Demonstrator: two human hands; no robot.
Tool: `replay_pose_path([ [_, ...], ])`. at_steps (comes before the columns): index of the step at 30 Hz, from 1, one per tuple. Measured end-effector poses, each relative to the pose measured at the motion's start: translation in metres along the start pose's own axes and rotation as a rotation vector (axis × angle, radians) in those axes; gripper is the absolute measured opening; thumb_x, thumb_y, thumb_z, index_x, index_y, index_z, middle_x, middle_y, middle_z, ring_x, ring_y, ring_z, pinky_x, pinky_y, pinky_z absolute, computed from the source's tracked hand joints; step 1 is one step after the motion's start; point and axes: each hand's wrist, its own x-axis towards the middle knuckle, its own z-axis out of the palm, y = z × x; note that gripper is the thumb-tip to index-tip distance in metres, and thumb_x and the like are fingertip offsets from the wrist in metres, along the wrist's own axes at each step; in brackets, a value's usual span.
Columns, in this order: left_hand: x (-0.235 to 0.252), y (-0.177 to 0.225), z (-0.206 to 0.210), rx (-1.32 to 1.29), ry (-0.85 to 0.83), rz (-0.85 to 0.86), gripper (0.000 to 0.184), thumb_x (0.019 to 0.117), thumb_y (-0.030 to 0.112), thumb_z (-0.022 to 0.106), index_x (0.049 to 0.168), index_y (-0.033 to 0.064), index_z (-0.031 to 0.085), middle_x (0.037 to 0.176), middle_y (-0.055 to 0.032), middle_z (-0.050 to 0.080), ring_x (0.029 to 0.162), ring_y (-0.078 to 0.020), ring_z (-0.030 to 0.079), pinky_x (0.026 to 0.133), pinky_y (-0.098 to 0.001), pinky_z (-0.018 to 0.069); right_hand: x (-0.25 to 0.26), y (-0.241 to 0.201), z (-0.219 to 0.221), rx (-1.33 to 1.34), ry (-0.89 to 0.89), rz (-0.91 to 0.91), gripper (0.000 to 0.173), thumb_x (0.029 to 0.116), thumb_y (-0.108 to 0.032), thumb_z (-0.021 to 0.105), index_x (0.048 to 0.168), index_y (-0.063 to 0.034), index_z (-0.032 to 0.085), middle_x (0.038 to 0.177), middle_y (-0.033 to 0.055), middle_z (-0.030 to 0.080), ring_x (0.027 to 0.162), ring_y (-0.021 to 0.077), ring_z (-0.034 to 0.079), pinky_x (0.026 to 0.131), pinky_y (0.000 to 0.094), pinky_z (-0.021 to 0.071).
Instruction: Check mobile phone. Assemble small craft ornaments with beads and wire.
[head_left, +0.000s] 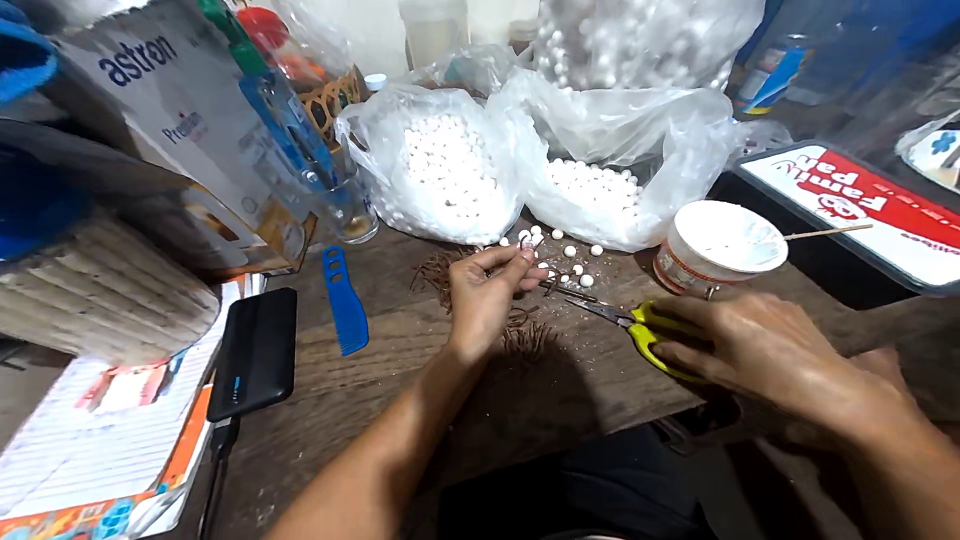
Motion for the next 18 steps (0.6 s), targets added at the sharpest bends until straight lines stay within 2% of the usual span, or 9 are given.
replay_pose_path([
  [2, -0.001, 0.0, 0.001, -0.012, -0.007, -0.01, 0.01, 0.0958, -0.007, 0.063, 0.091, -0.0007, 0.069, 0.081, -0.0054, 0.074, 0.069, -0.0142, 0.074, 0.069, -0.029, 0.0641, -0.009, 0.001, 0.007, 0.032, -0.02, 0.034, 0.031, 0.0851, -0.022, 0.077, 0.11, -0.0034, 0.075, 0.082, 0.0221, 0.07, 0.074, 0.0477, 0.069, 0.062, 0.0656, 0.0509],
  [5, -0.003, 0.002, 0.004, 0.009, -0.001, -0.005, 0.009, 0.0952, -0.009, 0.063, 0.091, -0.0017, 0.067, 0.084, -0.0066, 0.073, 0.072, -0.016, 0.075, 0.071, -0.0312, 0.0652, -0.012, 0.008, 0.02, 0.185, 0.113, 0.041, 0.037, 0.0822, -0.029, 0.068, 0.108, -0.0031, 0.076, 0.085, 0.016, 0.072, 0.073, 0.0349, 0.069, 0.065, 0.0564, 0.0531],
  [7, -0.004, 0.002, 0.003, 0.06, -0.003, 0.018, 0.007, 0.0949, -0.009, 0.064, 0.094, -0.0026, 0.067, 0.086, -0.007, 0.073, 0.073, -0.0154, 0.075, 0.072, -0.0307, 0.0652, -0.014, 0.008, 0.024, 0.27, 0.237, 0.079, 0.04, 0.0808, -0.032, 0.064, 0.108, -0.0044, 0.076, 0.087, 0.0127, 0.071, 0.072, 0.0246, 0.067, 0.063, 0.0453, 0.0539],
  [9, -0.005, 0.001, 0.002, 0.118, -0.007, 0.08, 0.006, 0.0941, -0.008, 0.065, 0.095, -0.0029, 0.068, 0.085, -0.0058, 0.074, 0.072, -0.0133, 0.074, 0.071, -0.0287, 0.0648, -0.016, 0.007, 0.026, 0.38, 0.345, 0.116, 0.04, 0.0824, -0.032, 0.065, 0.111, -0.0055, 0.074, 0.088, 0.0066, 0.07, 0.069, 0.0081, 0.062, 0.061, 0.0269, 0.0515],
  [10, -0.005, 0.0, 0.002, 0.146, -0.008, 0.113, 0.006, 0.0939, -0.008, 0.066, 0.096, -0.0029, 0.069, 0.083, -0.0046, 0.074, 0.071, -0.0115, 0.074, 0.07, -0.0272, 0.0644, -0.016, 0.006, 0.029, 0.46, 0.397, 0.106, 0.041, 0.0844, -0.032, 0.067, 0.114, -0.004, 0.073, 0.091, 0.0045, 0.07, 0.07, 0.0006, 0.059, 0.061, 0.0181, 0.0494],
  [12, -0.006, -0.001, 0.002, 0.183, -0.015, 0.169, 0.007, 0.0927, -0.008, 0.067, 0.096, -0.0024, 0.069, 0.081, -0.003, 0.074, 0.068, -0.0089, 0.073, 0.068, -0.0251, 0.0638, -0.011, 0.005, 0.037, 0.609, 0.483, 0.023, 0.047, 0.0854, -0.03, 0.072, 0.118, 0.0036, 0.069, 0.096, 0.0045, 0.07, 0.075, -0.007, 0.058, 0.066, 0.0096, 0.0493],
  [15, -0.007, -0.001, 0.002, 0.224, -0.034, 0.216, 0.008, 0.0913, -0.009, 0.067, 0.095, -0.0026, 0.069, 0.078, -0.0019, 0.074, 0.066, -0.0067, 0.072, 0.066, -0.0234, 0.0631, -0.001, -0.002, 0.046, 0.655, 0.497, -0.065, 0.065, 0.0814, -0.039, 0.078, 0.126, 0.0061, 0.067, 0.103, 0.0079, 0.072, 0.082, -0.0073, 0.059, 0.072, 0.0103, 0.0493],
  [18, -0.008, -0.001, 0.002, 0.227, -0.053, 0.215, 0.008, 0.0917, -0.009, 0.067, 0.095, -0.0024, 0.069, 0.077, -0.0015, 0.074, 0.065, -0.0068, 0.072, 0.065, -0.0235, 0.0629, 0.007, -0.009, 0.05, 0.592, 0.486, -0.086, 0.067, 0.0808, -0.047, 0.077, 0.125, 0.0031, 0.068, 0.102, 0.0096, 0.072, 0.083, -0.004, 0.058, 0.073, 0.0131, 0.0484],
])
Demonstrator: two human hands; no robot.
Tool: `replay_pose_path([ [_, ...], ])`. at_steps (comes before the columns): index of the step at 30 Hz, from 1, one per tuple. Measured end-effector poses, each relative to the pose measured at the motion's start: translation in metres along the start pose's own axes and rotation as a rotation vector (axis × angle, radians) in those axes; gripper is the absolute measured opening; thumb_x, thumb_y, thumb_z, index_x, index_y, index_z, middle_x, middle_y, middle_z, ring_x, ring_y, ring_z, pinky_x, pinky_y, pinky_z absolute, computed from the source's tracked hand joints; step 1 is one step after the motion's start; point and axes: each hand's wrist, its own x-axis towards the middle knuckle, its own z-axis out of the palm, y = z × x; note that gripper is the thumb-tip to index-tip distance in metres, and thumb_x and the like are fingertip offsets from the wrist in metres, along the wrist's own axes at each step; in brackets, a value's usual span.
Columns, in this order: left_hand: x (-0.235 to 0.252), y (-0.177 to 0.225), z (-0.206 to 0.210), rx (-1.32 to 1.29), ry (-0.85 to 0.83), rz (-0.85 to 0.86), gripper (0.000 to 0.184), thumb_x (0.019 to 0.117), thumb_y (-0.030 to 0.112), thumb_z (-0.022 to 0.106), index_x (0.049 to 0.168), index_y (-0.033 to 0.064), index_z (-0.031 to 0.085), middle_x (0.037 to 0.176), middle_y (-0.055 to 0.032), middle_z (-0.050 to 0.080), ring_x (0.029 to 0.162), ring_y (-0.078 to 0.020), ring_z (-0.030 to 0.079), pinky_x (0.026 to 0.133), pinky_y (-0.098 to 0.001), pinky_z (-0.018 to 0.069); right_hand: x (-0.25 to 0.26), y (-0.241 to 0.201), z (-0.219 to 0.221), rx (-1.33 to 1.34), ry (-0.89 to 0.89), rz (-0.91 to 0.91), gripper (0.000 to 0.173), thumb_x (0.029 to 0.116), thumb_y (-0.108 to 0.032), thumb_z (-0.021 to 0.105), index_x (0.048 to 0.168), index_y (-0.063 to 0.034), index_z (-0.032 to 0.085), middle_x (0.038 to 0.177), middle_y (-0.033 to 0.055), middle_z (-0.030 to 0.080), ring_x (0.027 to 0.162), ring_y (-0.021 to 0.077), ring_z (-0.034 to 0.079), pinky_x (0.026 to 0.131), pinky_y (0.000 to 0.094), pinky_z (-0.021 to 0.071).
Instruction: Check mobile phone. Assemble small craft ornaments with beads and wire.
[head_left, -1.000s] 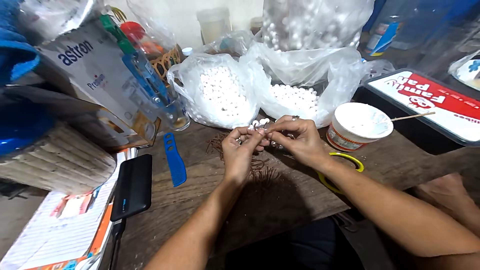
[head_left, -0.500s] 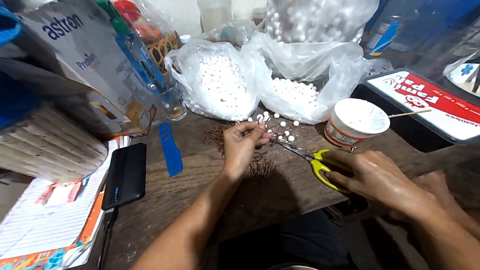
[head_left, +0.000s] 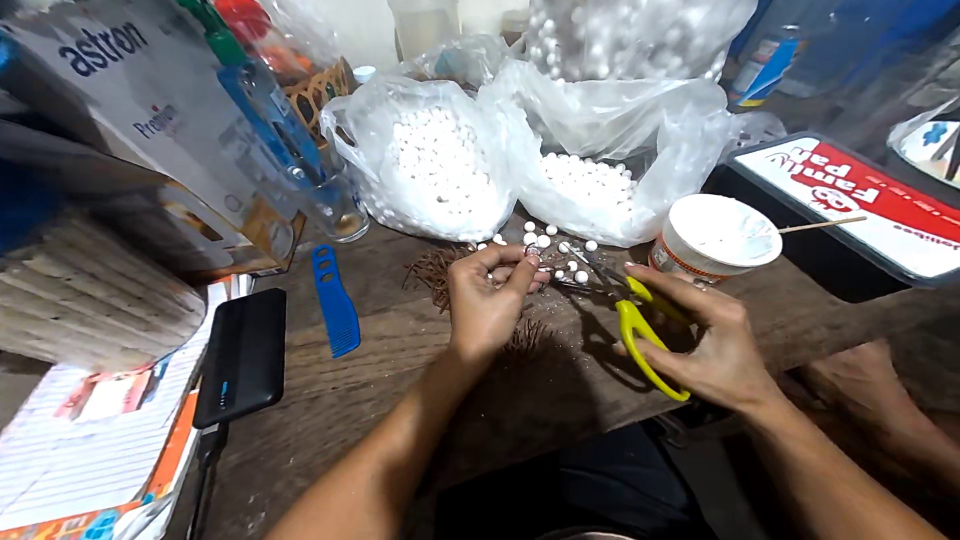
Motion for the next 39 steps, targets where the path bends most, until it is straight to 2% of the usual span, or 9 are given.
replay_pose_path([
  [15, -0.001, 0.002, 0.001, 0.011, -0.043, -0.039, 0.008, 0.0918, -0.009, 0.067, 0.093, -0.0016, 0.069, 0.078, -0.0016, 0.074, 0.065, -0.0075, 0.072, 0.065, -0.0234, 0.063, 0.007, 0.003, 0.011, -0.012, 0.005, -0.043, 0.059, 0.0828, -0.04, 0.075, 0.123, 0.002, 0.071, 0.098, 0.0104, 0.07, 0.081, -0.0007, 0.058, 0.07, 0.0144, 0.0471],
  [30, -0.002, 0.002, 0.001, -0.017, -0.07, -0.063, 0.008, 0.0918, -0.01, 0.066, 0.094, -0.0029, 0.069, 0.079, -0.0034, 0.075, 0.066, -0.0086, 0.073, 0.066, -0.0238, 0.0634, 0.007, 0.003, 0.016, 0.094, -0.006, -0.033, 0.054, 0.0849, -0.035, 0.074, 0.122, 0.0038, 0.07, 0.094, 0.0063, 0.07, 0.078, -0.0045, 0.056, 0.069, 0.0123, 0.0468],
  [33, -0.002, 0.001, 0.001, -0.016, -0.068, -0.066, 0.009, 0.0917, -0.01, 0.066, 0.094, -0.0028, 0.069, 0.078, -0.0037, 0.075, 0.066, -0.0092, 0.073, 0.066, -0.0238, 0.0633, 0.006, 0.005, 0.018, 0.142, -0.016, -0.011, 0.051, 0.0853, -0.033, 0.075, 0.12, 0.0044, 0.07, 0.09, 0.0047, 0.071, 0.074, -0.0048, 0.056, 0.066, 0.013, 0.0479],
  [36, -0.002, -0.002, 0.001, -0.009, -0.076, -0.059, 0.009, 0.0919, -0.01, 0.066, 0.094, -0.0024, 0.069, 0.079, -0.0033, 0.075, 0.066, -0.0088, 0.073, 0.066, -0.024, 0.0633, 0.006, 0.004, 0.018, 0.159, -0.015, -0.01, 0.05, 0.0846, -0.032, 0.075, 0.117, 0.0055, 0.07, 0.091, 0.005, 0.071, 0.076, -0.005, 0.059, 0.069, 0.0127, 0.0506],
  [39, -0.001, -0.003, 0.001, 0.003, -0.081, -0.043, 0.009, 0.0916, -0.01, 0.066, 0.095, -0.0027, 0.069, 0.08, -0.0025, 0.074, 0.066, -0.0082, 0.073, 0.066, -0.0241, 0.0636, 0.007, 0.004, 0.018, 0.207, -0.016, -0.026, 0.045, 0.0838, -0.026, 0.075, 0.114, 0.007, 0.07, 0.089, 0.0034, 0.071, 0.075, -0.0071, 0.058, 0.069, 0.0102, 0.0499],
])
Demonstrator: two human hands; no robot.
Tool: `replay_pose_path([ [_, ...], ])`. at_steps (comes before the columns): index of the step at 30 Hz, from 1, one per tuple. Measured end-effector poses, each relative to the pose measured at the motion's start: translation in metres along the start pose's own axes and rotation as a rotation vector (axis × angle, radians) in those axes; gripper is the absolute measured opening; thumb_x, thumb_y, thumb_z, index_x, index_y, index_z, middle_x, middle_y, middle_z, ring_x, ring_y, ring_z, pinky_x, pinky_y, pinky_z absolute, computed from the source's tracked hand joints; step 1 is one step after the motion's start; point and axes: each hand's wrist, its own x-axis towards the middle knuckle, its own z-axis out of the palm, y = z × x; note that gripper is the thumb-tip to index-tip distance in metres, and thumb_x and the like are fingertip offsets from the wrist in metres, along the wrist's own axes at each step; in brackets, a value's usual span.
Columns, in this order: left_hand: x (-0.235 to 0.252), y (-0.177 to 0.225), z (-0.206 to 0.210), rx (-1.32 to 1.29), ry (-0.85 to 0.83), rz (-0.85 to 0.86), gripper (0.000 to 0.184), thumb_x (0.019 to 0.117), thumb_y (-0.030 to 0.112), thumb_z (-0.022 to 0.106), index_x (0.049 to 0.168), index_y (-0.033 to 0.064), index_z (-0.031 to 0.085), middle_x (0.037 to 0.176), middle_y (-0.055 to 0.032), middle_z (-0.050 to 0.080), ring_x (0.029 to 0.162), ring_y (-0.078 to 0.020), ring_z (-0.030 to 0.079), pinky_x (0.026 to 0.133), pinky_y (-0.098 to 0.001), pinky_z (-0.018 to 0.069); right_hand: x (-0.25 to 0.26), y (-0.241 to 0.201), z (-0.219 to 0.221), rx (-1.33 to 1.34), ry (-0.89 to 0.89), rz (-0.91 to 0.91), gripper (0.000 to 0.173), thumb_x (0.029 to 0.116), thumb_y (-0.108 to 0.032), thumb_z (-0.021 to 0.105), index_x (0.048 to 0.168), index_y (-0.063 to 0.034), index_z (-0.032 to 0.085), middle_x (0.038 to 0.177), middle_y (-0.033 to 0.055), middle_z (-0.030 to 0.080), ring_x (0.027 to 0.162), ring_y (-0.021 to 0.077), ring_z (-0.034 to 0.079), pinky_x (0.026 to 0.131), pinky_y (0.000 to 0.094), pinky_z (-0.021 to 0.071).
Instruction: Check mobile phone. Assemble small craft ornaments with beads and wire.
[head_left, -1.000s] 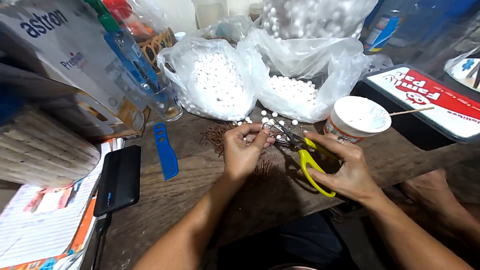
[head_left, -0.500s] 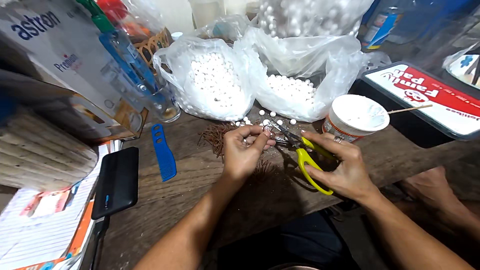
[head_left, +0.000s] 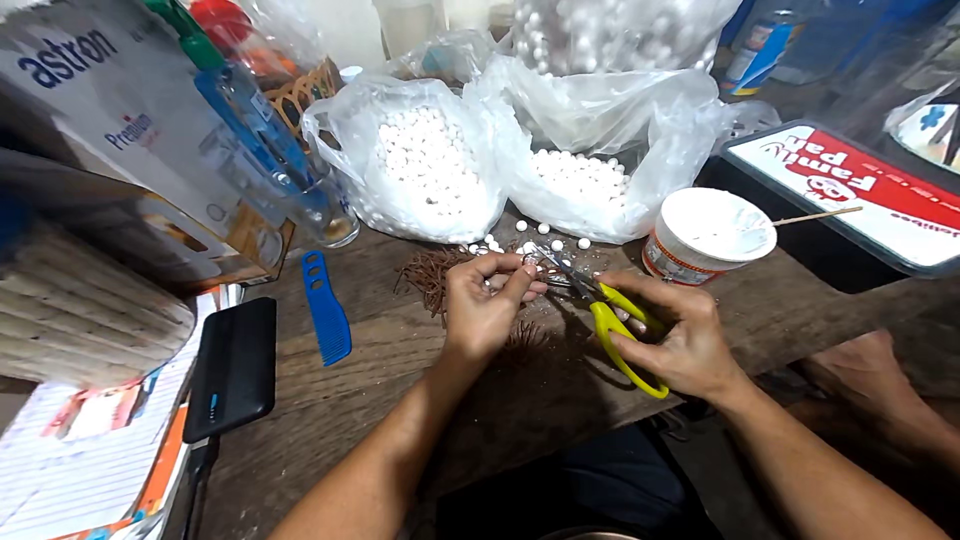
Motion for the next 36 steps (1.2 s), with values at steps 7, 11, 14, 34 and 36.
replay_pose_path([
  [7, 0.001, 0.001, 0.0, -0.011, 0.031, -0.017, 0.009, 0.0919, -0.009, 0.067, 0.094, -0.0006, 0.069, 0.079, -0.0005, 0.075, 0.066, -0.0079, 0.073, 0.065, -0.0239, 0.0634, -0.009, -0.002, -0.015, 0.027, 0.051, 0.002, 0.041, 0.0883, -0.02, 0.074, 0.118, 0.0075, 0.068, 0.094, 0.0019, 0.074, 0.079, -0.0066, 0.065, 0.072, 0.0114, 0.0557],
  [11, 0.002, 0.004, -0.001, -0.059, 0.062, -0.056, 0.01, 0.0921, -0.009, 0.067, 0.095, -0.0004, 0.069, 0.079, -0.0017, 0.075, 0.065, -0.0092, 0.073, 0.065, -0.0246, 0.0634, -0.015, -0.011, -0.034, -0.419, -0.131, 0.047, 0.044, 0.0869, -0.031, 0.065, 0.117, -0.0007, 0.075, 0.098, 0.0164, 0.075, 0.082, 0.0213, 0.072, 0.072, 0.0367, 0.0576],
  [14, 0.002, 0.004, 0.0, -0.064, 0.071, -0.05, 0.012, 0.0913, -0.01, 0.068, 0.095, 0.0012, 0.069, 0.076, -0.0001, 0.074, 0.063, -0.0075, 0.072, 0.063, -0.0236, 0.0624, -0.017, -0.015, -0.035, -0.487, -0.252, 0.073, 0.047, 0.0848, -0.032, 0.068, 0.122, -0.0037, 0.074, 0.108, 0.0199, 0.072, 0.093, 0.034, 0.071, 0.079, 0.0505, 0.0572],
  [34, -0.002, 0.001, 0.003, 0.001, 0.048, 0.028, 0.016, 0.0888, -0.012, 0.068, 0.093, 0.0036, 0.071, 0.078, 0.0038, 0.075, 0.067, -0.0068, 0.073, 0.067, -0.0239, 0.0639, -0.003, -0.002, -0.133, -0.135, 0.488, -0.014, 0.017, 0.1049, -0.013, 0.054, 0.109, -0.0118, 0.071, 0.09, -0.0146, 0.071, 0.073, -0.0019, 0.066, 0.067, 0.0186, 0.0582],
  [36, -0.003, 0.002, 0.005, -0.009, 0.05, 0.025, 0.017, 0.0886, -0.012, 0.067, 0.093, 0.0036, 0.071, 0.078, 0.0038, 0.075, 0.067, -0.0071, 0.073, 0.067, -0.0242, 0.0641, -0.003, -0.002, -0.133, -0.094, 0.55, -0.007, 0.02, 0.1052, -0.011, 0.051, 0.107, -0.013, 0.071, 0.088, -0.0143, 0.071, 0.071, -0.0014, 0.066, 0.065, 0.0185, 0.0578],
])
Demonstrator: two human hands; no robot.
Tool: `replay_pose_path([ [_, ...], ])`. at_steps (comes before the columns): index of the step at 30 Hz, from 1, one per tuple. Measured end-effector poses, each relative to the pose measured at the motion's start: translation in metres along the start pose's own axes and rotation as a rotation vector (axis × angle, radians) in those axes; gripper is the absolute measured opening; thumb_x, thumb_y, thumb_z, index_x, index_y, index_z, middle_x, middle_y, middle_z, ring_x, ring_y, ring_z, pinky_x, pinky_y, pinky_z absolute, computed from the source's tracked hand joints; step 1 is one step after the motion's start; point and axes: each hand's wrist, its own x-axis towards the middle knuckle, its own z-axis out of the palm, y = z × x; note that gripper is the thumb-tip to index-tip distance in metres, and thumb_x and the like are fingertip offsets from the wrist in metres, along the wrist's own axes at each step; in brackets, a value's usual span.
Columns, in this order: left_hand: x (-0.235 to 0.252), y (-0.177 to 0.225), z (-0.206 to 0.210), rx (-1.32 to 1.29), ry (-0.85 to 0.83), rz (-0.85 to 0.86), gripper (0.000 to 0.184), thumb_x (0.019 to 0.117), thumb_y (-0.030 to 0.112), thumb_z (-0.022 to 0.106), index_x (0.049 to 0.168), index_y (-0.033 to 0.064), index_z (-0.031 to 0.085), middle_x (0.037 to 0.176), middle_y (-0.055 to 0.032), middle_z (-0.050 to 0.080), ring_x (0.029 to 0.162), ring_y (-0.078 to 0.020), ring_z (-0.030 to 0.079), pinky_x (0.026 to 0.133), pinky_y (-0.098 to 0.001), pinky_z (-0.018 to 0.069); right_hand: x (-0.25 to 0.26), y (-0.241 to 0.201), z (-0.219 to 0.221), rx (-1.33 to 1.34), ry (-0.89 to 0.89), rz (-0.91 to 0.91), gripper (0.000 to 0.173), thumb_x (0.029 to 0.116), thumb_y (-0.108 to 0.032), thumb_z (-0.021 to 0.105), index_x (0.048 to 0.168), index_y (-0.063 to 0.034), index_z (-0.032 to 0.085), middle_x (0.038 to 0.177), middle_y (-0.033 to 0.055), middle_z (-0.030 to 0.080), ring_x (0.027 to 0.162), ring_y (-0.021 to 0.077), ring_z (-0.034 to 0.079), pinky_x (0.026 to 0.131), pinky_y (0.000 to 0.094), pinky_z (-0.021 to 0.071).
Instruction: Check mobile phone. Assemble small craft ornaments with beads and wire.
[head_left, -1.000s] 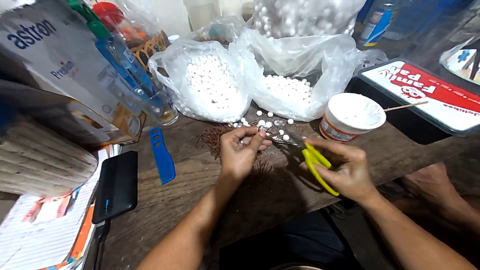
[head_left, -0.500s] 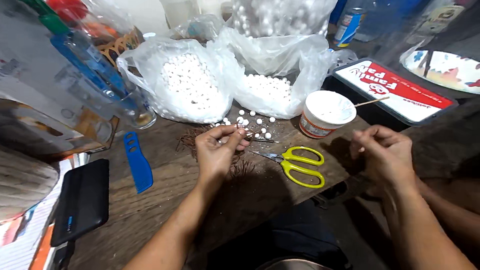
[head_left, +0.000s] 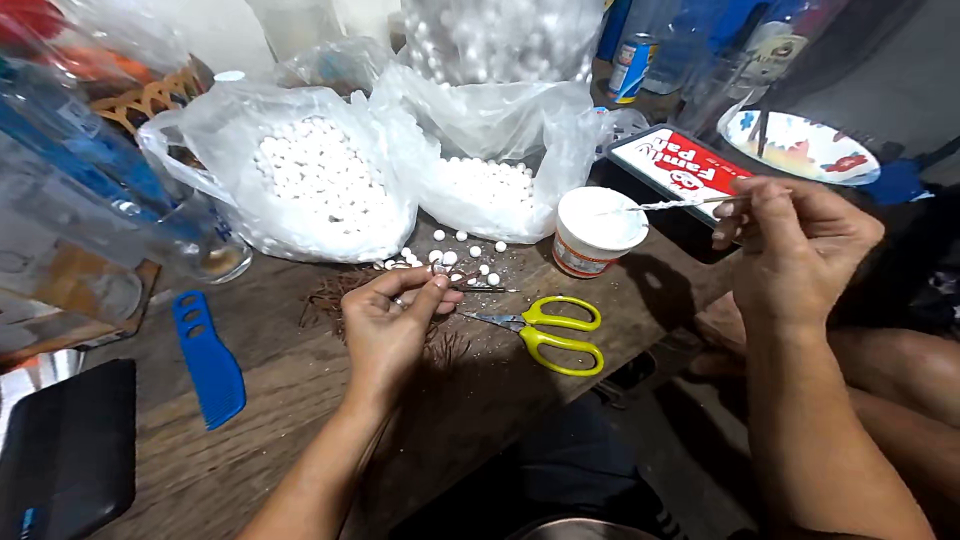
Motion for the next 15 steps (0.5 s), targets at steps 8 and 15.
replay_pose_path([
  [8, -0.001, -0.005, 0.0, -0.008, -0.003, 0.007, 0.017, 0.0879, -0.013, 0.067, 0.095, 0.0018, 0.071, 0.078, 0.003, 0.075, 0.067, -0.008, 0.074, 0.066, -0.0247, 0.0644, -0.007, 0.005, 0.003, 0.203, 0.153, 0.298, 0.035, 0.1067, -0.006, 0.036, 0.1, -0.0114, 0.07, 0.079, -0.0096, 0.073, 0.063, 0.0008, 0.066, 0.058, 0.0171, 0.0566],
  [15, -0.005, -0.003, 0.003, 0.008, -0.043, 0.029, 0.012, 0.0898, -0.01, 0.068, 0.096, 0.0006, 0.07, 0.08, 0.0025, 0.075, 0.067, -0.0068, 0.073, 0.066, -0.0247, 0.0641, -0.006, -0.022, 0.02, 0.488, 0.207, 0.495, 0.043, 0.1115, -0.016, 0.026, 0.095, -0.0158, 0.065, 0.076, -0.0089, 0.068, 0.065, 0.0006, 0.065, 0.062, 0.0144, 0.055],
])
